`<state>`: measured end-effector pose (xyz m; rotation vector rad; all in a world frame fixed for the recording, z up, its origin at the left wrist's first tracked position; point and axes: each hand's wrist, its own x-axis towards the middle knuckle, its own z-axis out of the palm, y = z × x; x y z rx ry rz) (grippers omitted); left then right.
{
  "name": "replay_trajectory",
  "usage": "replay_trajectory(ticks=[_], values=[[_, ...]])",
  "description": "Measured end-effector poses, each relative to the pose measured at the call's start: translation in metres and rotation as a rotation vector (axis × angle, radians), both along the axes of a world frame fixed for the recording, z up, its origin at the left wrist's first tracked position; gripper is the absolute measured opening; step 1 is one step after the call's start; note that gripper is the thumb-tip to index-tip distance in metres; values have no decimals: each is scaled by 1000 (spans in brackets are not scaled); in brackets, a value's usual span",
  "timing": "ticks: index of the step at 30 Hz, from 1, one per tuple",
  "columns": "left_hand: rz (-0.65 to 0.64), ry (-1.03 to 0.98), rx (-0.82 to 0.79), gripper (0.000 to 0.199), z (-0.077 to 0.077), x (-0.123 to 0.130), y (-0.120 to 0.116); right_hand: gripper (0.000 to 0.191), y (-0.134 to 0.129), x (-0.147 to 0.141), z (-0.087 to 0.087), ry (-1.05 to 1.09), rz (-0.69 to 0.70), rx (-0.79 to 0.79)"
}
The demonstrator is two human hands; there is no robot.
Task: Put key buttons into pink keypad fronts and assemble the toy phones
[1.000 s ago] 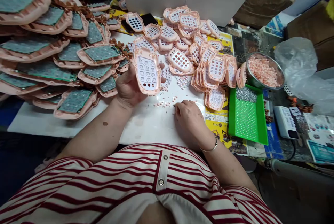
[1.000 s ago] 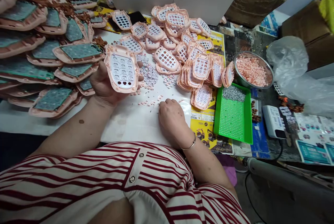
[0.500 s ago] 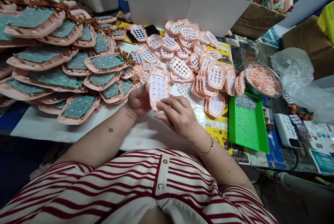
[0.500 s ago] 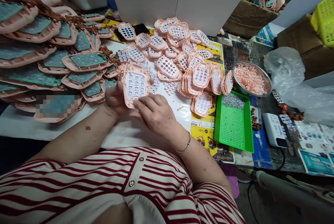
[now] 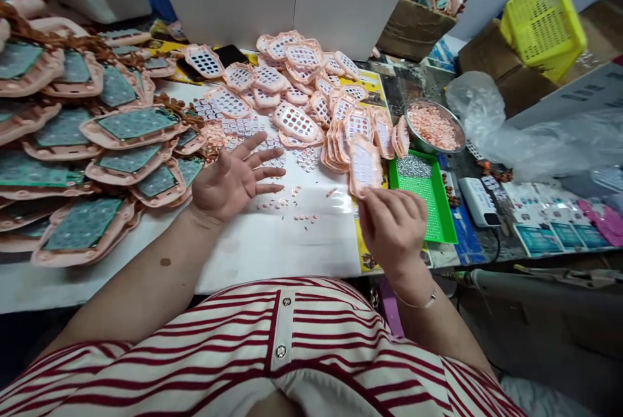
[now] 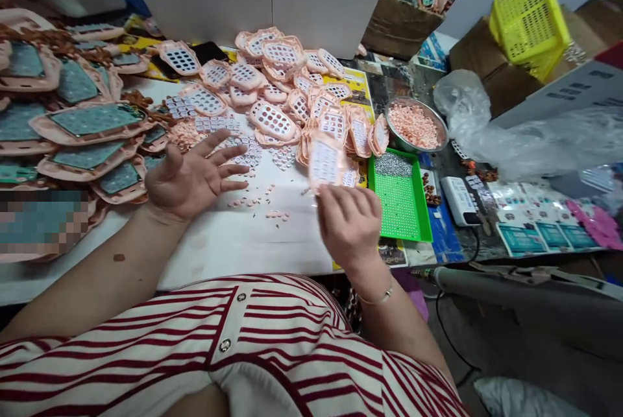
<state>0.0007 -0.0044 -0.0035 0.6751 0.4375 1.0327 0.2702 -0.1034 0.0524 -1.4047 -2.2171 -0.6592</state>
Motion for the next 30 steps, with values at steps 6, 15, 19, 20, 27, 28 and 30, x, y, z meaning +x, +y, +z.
replay_trajectory(ticks=[6, 15, 19, 20, 27, 28, 30], values=[[174, -1, -40, 48, 5, -11, 5, 24, 3, 43, -23, -258, -304, -225], [274, -63, -67, 43, 10, -17, 7, 26, 29, 22, -18, -168, -193, -220], [331, -87, -44, 44, 7, -18, 12, 27, 79, -28, -9, -66, -12, -316], [341, -88, -38, 44, 7, -18, 13, 30, 100, -43, -12, -88, -10, -371], [387, -14, -56, 48, 8, -19, 19, 50, 217, -106, -53, 16, -351, -576], [391, -7, -61, 49, 8, -19, 19, 51, 220, -106, -56, 28, -345, -559], [379, -10, -58, 52, 7, -18, 19, 41, 215, -103, -57, 54, -278, -489]])
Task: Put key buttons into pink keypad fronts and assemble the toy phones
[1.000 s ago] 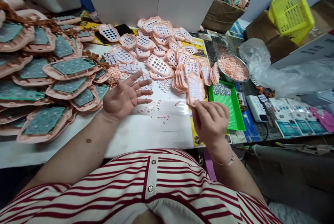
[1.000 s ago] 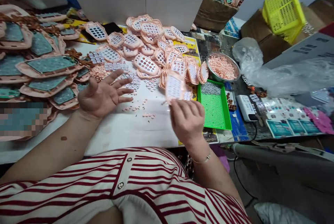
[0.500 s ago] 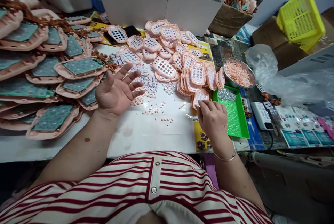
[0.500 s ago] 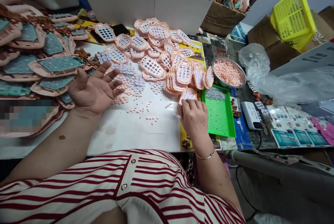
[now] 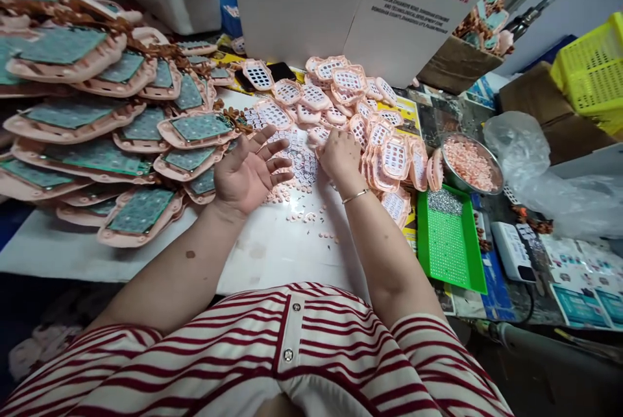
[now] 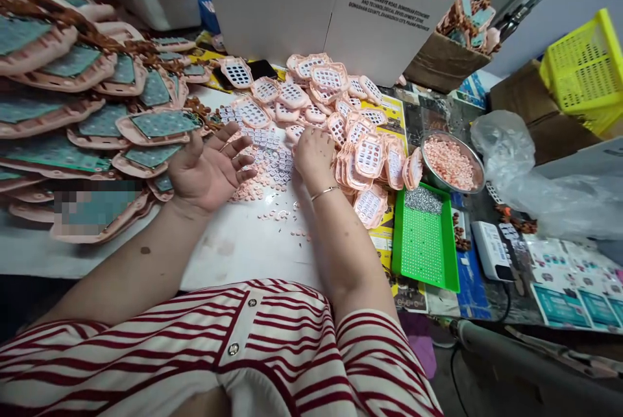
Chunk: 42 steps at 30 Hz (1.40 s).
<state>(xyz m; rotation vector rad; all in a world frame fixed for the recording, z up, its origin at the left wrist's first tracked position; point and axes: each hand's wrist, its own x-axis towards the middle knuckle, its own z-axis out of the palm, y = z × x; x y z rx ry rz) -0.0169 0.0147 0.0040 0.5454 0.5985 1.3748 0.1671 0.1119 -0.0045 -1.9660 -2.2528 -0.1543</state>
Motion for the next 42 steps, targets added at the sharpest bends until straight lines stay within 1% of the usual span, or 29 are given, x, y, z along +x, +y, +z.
replay_trajectory(ticks=[2, 4, 5, 7, 8, 9, 12, 14, 15, 17, 19, 21, 22, 23, 25, 26, 28, 30, 31, 33, 35, 37, 38, 40, 42], values=[[-22, -1, 7, 50, -2, 2, 0, 30, -12, 4, 6, 57, 47, 78], [-5, 29, 14, 45, -4, 4, 1, 31, -26, 6, 16, 161, 97, 135], [24, 52, 18, 43, -6, 6, 1, 32, -32, 7, 22, 251, 133, 159], [78, 82, 26, 43, -10, 8, 2, 31, -44, 6, 32, 517, 209, 158], [75, 80, 29, 44, -11, 10, 3, 29, -50, 5, 36, 678, 244, 111], [44, 69, 33, 45, -13, 11, 3, 25, -55, 4, 38, 842, 267, 36], [-122, 12, 82, 56, -16, 15, 1, 15, -72, -1, 38, 1273, 265, -218], [-194, -21, 130, 60, -17, 17, -3, 20, -83, -8, 35, 1485, 220, -315], [-204, -30, 154, 61, -17, 18, -5, 25, -88, -12, 32, 1562, 192, -353], [-219, -24, 199, 65, -17, 19, -9, 35, -97, -21, 29, 1651, 142, -433], [-214, -11, 241, 72, -16, 18, -11, 42, -102, -27, 29, 1647, 112, -514], [-163, -19, 261, 78, -13, 15, -12, 46, -102, -26, 31, 1550, 103, -581], [-120, -26, 254, 78, -10, 14, -12, 48, -101, -22, 32, 1480, 97, -584], [-71, -30, 235, 77, -7, 12, -12, 49, -100, -17, 33, 1396, 92, -556], [3, -28, 161, 71, 1, 7, -11, 42, -100, -4, 34, 1155, 119, -423], [27, -24, 117, 70, 5, 5, -10, 35, -102, 2, 32, 994, 171, -356], [59, -12, 37, 69, 13, 1, -8, 21, -112, 10, 27, 642, 344, -292], [77, -1, -11, 71, 18, -1, -7, 19, -126, 10, 17, 360, 507, -289], [74, 1, -26, 71, 19, -2, -6, 21, -133, 7, 11, 264, 554, -283], [60, -8, -38, 70, 20, -3, -6, 23, -144, 0, 1, 137, 585, -251], [43, -31, -32, 70, 19, -4, -5, 23, -150, -6, -8, 82, 585, -223], [38, -43, -21, 72, 17, -3, -5, 22, -150, -6, -12, 102, 596, -213], [37, -41, -13, 72, 16, -2, -5, 20, -148, -4, -12, 146, 603, -210], [33, -22, 12, 73, 13, 1, -5, 16, -144, 1, -8, 306, 594, -164], [19, -1, 52, 72, 8, 4, -6, 12, -139, 6, 1, 525, 524, -39]])
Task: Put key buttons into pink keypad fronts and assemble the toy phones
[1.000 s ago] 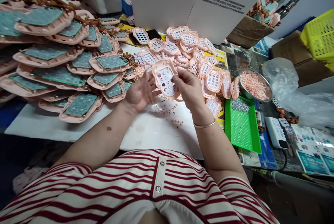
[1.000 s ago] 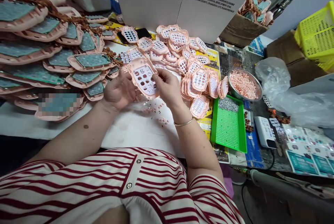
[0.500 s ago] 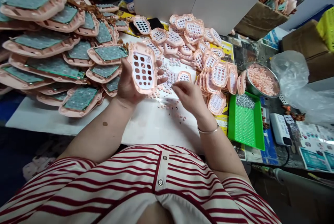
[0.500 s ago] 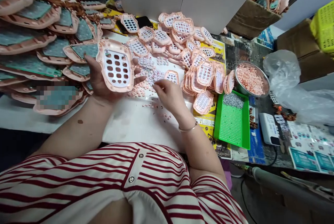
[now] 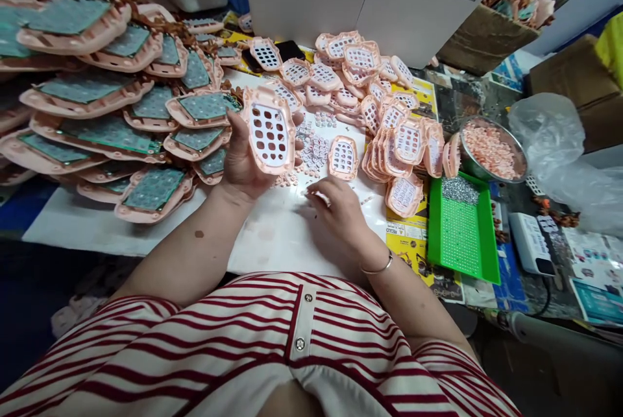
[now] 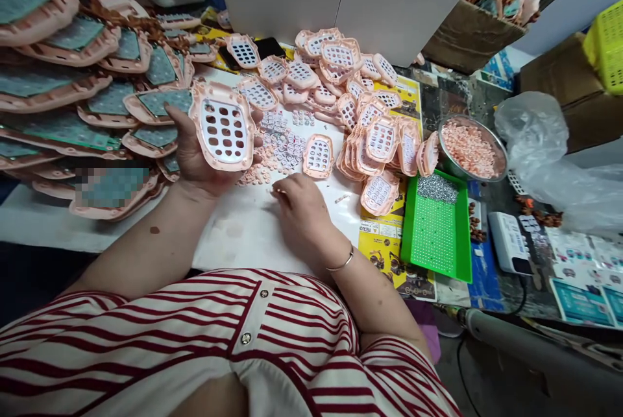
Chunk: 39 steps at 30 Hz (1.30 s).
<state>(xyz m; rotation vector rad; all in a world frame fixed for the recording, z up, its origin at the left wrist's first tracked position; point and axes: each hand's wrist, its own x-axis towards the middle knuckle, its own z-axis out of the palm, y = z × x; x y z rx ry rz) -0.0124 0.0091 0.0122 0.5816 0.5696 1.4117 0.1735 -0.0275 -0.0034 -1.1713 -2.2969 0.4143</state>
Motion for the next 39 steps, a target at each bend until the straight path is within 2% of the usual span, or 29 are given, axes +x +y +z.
replay_trajectory(ticks=[2, 4, 7, 10, 14, 16, 19, 24, 28, 32, 37, 39], values=[[-47, 14, 47, 71, -6, 4, -1, 10, 3, 3, 14, 191, -108, 68], [-106, 15, 89, 72, -12, 9, -2, 13, 4, 5, 30, 246, -128, 121], [-153, 7, 130, 83, -20, 14, -4, 23, 1, 3, 48, 126, -42, 151], [-141, 43, 148, 90, -22, 17, -6, 27, -3, -2, 55, -80, -29, 180], [-155, 105, 164, 86, -21, 20, -8, 22, -2, -12, 53, -281, -19, 217], [-201, 88, 139, 86, -20, 21, -9, 22, 0, -15, 49, -243, 18, 232], [-251, 25, 79, 92, -20, 21, -9, 23, 2, -15, 40, -51, 44, 244], [-240, -12, 28, 96, -19, 24, -10, 11, 0, -12, 23, 137, -53, 240], [-272, -7, 29, 96, -18, 27, -13, 14, -1, -14, 17, 160, -69, 310], [-261, 10, 37, 92, -18, 26, -12, 14, -8, -16, 17, 191, 22, 355], [-214, 36, 46, 95, -20, 23, -11, 25, -19, -14, 16, 29, 58, 374], [-232, 33, 79, 93, -21, 21, -11, 30, -20, -13, 15, 17, 75, 351]])
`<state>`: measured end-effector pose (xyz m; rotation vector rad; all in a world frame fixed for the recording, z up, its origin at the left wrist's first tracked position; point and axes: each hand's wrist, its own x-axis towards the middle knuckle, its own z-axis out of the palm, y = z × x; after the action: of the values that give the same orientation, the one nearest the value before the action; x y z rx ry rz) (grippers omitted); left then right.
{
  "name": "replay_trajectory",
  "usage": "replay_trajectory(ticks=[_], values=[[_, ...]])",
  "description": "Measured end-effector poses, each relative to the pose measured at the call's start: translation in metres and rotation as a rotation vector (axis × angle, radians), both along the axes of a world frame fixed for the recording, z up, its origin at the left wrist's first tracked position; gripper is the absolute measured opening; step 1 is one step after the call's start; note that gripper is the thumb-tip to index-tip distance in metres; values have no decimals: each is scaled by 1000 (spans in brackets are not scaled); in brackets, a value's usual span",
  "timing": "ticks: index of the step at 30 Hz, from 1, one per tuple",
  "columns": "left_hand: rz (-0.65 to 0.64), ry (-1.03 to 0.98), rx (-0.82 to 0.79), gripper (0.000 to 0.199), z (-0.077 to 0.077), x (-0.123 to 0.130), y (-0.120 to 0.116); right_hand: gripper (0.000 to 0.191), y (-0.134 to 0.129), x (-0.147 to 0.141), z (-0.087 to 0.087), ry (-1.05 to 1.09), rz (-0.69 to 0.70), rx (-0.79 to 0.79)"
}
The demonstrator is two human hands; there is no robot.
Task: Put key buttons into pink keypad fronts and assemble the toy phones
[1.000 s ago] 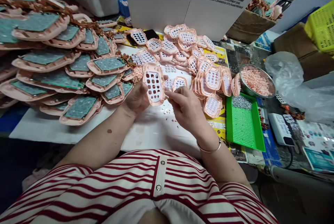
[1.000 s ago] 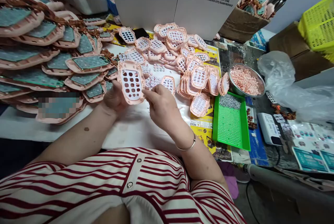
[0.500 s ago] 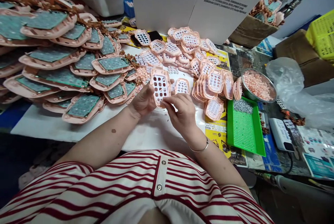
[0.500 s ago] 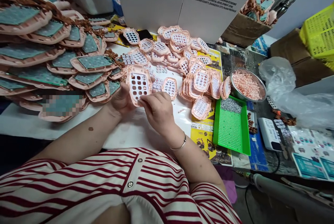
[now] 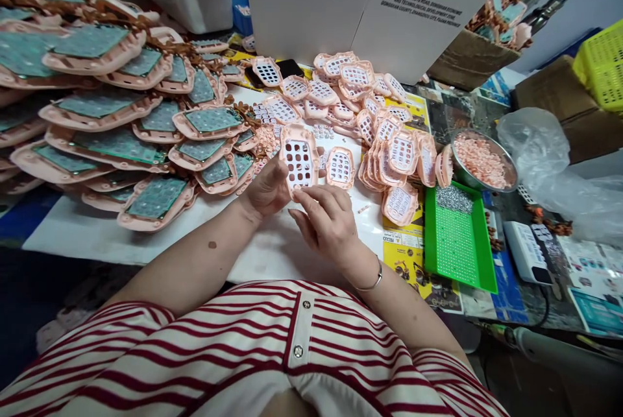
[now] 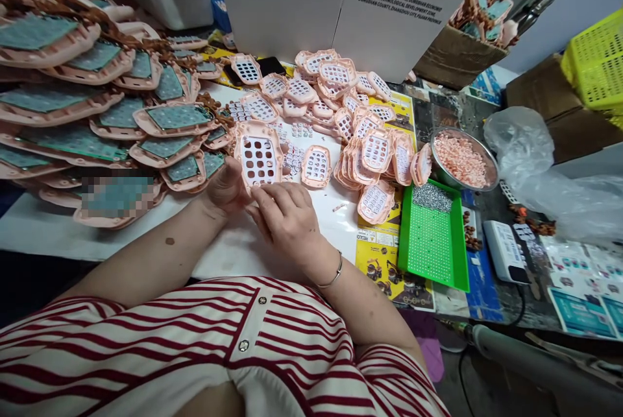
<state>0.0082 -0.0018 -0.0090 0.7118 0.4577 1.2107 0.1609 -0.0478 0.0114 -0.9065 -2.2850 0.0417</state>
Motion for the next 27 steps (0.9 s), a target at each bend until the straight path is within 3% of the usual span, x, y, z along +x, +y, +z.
replay_trajectory(ticks=[4, 8, 12, 19, 27], values=[[-80, -13, 36, 86, -2, -3, -1, 34, 3, 7, -2, -21, 72, 5], [-22, 5, 72, 83, -1, -4, 0, 34, 4, 14, -2, -25, 97, 32], [-70, 44, 91, 84, 1, -2, -1, 36, 4, 15, 1, 39, 177, 40], [-6, 46, 66, 86, 0, -2, -1, 31, 4, 13, 5, -23, 153, 32], [-49, -50, 20, 93, -4, -1, 0, 37, 5, 12, -1, -16, 173, 90]])
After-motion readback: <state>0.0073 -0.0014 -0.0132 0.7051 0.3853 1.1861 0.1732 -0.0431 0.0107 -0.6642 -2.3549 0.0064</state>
